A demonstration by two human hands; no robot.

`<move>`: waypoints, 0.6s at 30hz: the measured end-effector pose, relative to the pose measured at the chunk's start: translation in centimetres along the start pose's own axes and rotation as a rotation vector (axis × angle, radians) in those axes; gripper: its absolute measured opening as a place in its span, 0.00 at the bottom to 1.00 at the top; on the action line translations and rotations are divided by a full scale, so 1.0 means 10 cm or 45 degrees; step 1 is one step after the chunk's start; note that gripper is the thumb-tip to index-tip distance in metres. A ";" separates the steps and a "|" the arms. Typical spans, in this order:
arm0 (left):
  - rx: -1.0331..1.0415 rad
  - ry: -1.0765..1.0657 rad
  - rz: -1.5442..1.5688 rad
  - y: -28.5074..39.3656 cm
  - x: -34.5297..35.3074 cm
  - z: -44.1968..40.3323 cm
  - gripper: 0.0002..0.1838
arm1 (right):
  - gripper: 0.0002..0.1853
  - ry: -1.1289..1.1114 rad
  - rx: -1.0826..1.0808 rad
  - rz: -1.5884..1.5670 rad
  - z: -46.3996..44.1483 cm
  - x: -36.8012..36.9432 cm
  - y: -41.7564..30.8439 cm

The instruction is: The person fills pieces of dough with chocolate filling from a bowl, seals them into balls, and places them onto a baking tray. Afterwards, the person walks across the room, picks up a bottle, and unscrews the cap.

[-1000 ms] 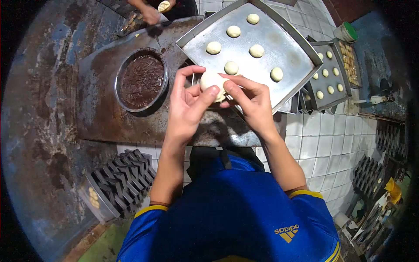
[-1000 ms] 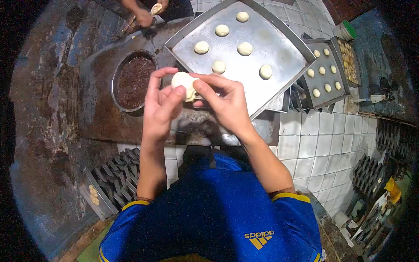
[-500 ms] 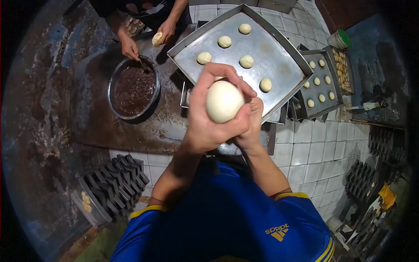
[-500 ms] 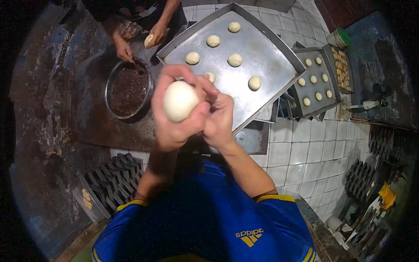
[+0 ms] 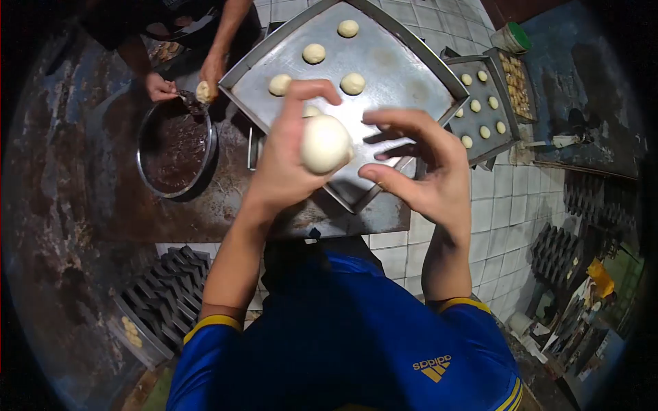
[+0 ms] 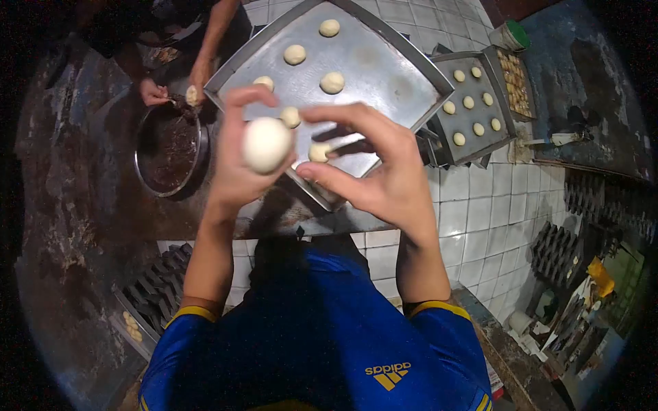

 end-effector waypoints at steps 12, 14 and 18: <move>0.191 -0.253 -0.192 -0.62 0.88 -1.10 0.51 | 0.20 0.150 0.042 0.367 -0.64 -1.05 0.70; 0.046 -0.255 -0.259 -0.77 0.69 -1.08 0.59 | 0.20 0.198 0.164 0.573 -0.80 -1.44 1.09; -0.131 -0.248 -0.265 -0.99 0.41 -0.59 0.58 | 0.24 0.001 0.240 1.243 -0.87 -1.79 2.17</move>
Point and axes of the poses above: each hand's wrist, its own z-axis away from the middle knuckle, its own x-axis out of the palm, y = z × x, the point moved 1 cm from there along -z, towards the middle knuckle, and after that the axes turned 6 degrees about -z, right-handed, at the moved point
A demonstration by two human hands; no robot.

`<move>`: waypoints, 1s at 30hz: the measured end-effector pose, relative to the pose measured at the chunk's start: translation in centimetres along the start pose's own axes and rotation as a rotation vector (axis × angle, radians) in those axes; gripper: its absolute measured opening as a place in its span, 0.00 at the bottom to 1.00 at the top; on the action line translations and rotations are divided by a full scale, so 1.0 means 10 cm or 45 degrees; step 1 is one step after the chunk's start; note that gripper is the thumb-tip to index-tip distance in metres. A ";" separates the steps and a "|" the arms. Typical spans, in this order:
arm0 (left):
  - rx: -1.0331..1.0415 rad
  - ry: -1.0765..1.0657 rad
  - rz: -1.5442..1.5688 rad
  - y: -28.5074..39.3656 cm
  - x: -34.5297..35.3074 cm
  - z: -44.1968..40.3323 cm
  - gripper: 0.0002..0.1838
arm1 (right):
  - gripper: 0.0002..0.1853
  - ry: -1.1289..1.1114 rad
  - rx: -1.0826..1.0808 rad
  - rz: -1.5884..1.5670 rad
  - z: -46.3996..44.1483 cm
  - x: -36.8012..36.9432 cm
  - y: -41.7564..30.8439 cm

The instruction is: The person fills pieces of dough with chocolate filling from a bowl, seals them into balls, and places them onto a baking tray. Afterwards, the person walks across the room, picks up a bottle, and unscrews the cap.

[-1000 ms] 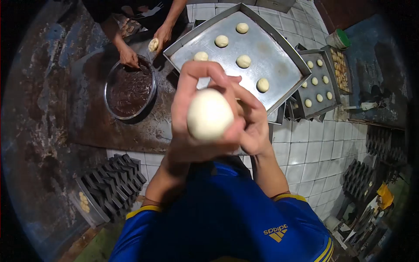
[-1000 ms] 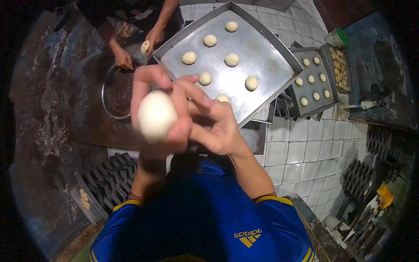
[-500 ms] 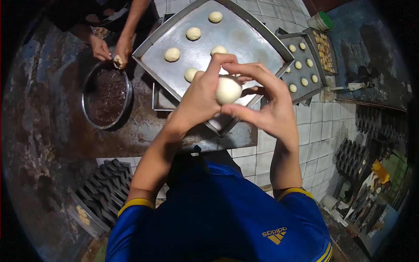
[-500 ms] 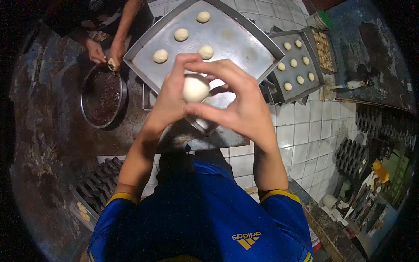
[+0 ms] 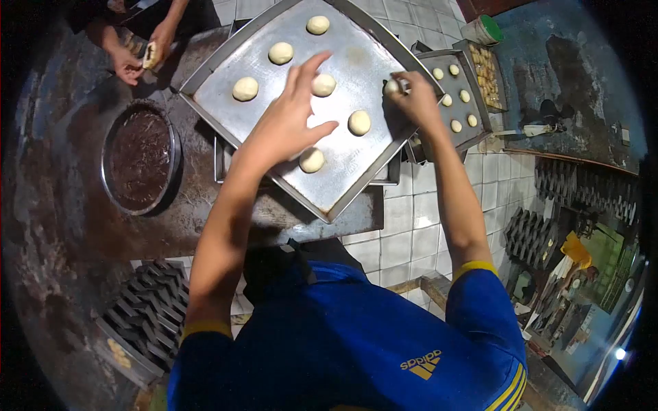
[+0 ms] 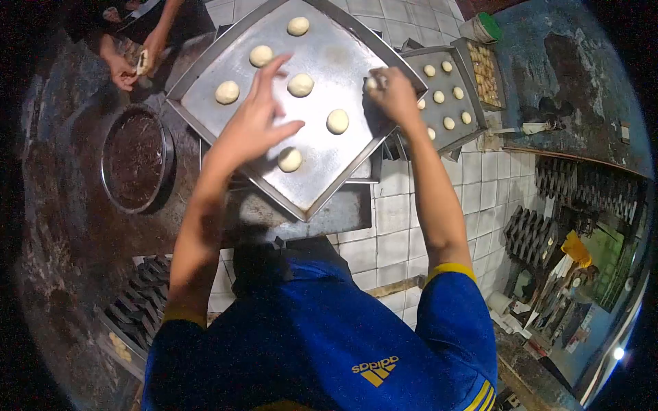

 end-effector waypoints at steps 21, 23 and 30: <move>0.138 -0.096 -0.579 -0.88 -0.40 1.21 0.18 | 0.46 -0.015 0.243 -0.448 -0.44 0.52 0.36; 0.200 -0.156 -0.534 -1.09 -0.45 1.16 0.12 | 0.42 0.139 0.181 -0.898 -0.25 0.11 -0.01; 0.371 0.005 -0.313 -0.89 -0.71 1.03 0.12 | 0.40 -1.667 -0.214 -1.710 1.62 -0.28 -1.77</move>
Point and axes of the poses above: each hand's wrist, its own z-axis away from the middle knuckle, its own x-axis out of the palm, y = z × x, the point moved 1 cm from there along -z, towards the middle knuckle, and after that the axes turned 6 degrees about -z, right-handed, at the moved point
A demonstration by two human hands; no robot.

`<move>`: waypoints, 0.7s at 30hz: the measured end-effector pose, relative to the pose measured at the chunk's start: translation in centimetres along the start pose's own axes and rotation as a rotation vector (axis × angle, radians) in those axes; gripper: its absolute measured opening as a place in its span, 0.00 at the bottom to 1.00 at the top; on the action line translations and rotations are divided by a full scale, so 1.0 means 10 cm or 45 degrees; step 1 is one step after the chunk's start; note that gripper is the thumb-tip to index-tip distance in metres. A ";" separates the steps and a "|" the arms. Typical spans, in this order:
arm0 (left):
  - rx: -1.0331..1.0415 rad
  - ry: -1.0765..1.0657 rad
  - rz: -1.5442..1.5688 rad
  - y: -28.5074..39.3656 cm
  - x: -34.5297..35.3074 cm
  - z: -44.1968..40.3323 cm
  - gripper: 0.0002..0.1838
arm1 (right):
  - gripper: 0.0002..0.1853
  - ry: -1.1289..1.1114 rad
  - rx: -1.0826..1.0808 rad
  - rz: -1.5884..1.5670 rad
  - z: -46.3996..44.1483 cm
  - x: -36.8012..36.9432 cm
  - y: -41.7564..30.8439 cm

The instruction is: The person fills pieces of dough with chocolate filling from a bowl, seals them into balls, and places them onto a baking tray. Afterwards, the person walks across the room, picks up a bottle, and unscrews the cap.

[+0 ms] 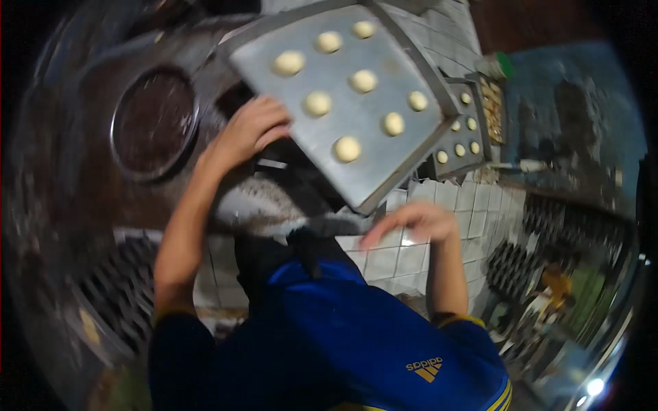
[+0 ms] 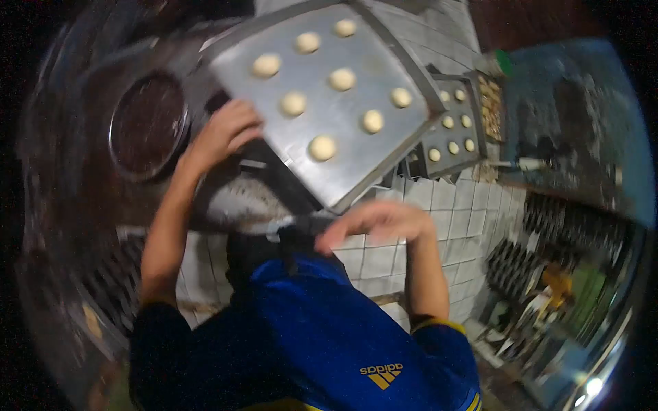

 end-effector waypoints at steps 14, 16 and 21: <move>0.293 0.239 -0.105 0.61 -0.66 -0.74 0.12 | 0.30 1.266 -0.038 2.222 -1.07 -1.75 1.31; 0.274 0.208 -0.113 0.65 -0.67 -0.77 0.12 | 0.31 1.219 -0.033 2.492 -1.06 -1.95 1.42; 0.168 0.098 -0.123 0.61 -0.62 -0.79 0.13 | 0.28 1.388 0.406 2.324 -1.23 -1.85 1.30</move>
Point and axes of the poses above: each hand's wrist, its own z-axis away from the middle knuckle, its own x-axis out of the palm, y = z × x, the point moved 1 cm from there along -z, towards the middle knuckle, and after that the axes turned 6 degrees about -z, right-handed, at the moved point
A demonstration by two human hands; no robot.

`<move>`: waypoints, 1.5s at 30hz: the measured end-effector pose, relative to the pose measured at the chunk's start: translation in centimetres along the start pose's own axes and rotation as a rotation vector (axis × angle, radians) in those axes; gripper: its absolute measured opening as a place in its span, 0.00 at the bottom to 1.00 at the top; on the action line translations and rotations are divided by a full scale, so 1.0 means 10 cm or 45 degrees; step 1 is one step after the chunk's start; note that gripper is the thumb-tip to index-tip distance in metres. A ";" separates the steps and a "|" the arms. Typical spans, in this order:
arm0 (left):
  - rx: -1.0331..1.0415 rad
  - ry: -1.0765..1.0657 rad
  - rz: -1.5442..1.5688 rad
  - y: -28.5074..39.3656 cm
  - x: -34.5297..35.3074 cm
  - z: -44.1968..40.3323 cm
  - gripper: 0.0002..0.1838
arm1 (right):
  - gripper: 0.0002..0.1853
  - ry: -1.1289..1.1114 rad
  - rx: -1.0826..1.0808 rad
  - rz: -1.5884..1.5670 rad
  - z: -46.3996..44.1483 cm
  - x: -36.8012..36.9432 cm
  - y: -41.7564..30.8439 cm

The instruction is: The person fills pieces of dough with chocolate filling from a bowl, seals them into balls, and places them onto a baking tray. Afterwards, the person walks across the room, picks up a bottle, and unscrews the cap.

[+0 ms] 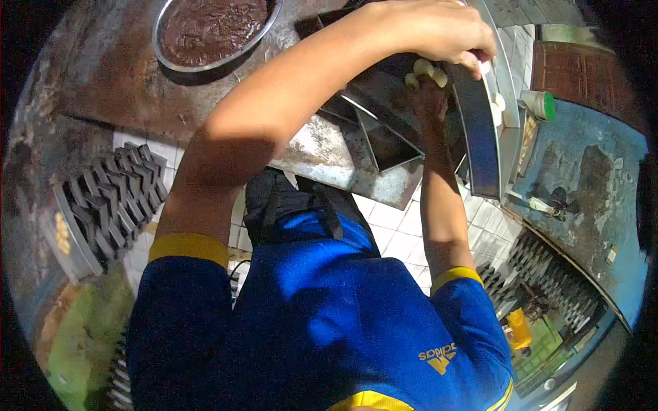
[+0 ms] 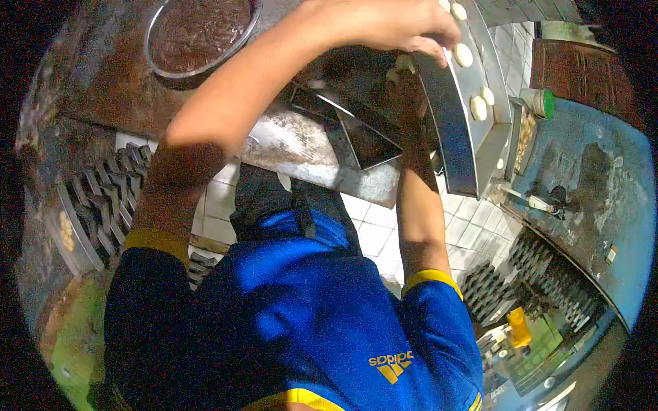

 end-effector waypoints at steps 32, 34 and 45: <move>-0.906 1.129 1.148 -0.24 -1.21 2.53 0.26 | 0.10 0.552 0.207 -2.098 -0.26 -1.46 -4.41; -0.940 1.255 1.627 -0.21 -1.45 2.66 0.21 | 0.11 0.562 0.173 -2.110 -0.36 -1.52 -4.58; -0.719 0.779 1.210 -0.71 -1.09 3.68 0.36 | 0.18 -0.085 -0.210 -1.576 -0.40 -1.94 -4.89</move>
Point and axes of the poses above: each hand's wrist, its own z-axis away from the middle knuckle, its own x-axis out of the palm, y = z × x, the point moved 1 cm from there along -z, towards the middle knuckle, and after that the axes turned 6 degrees about -z, right-handed, at the moved point
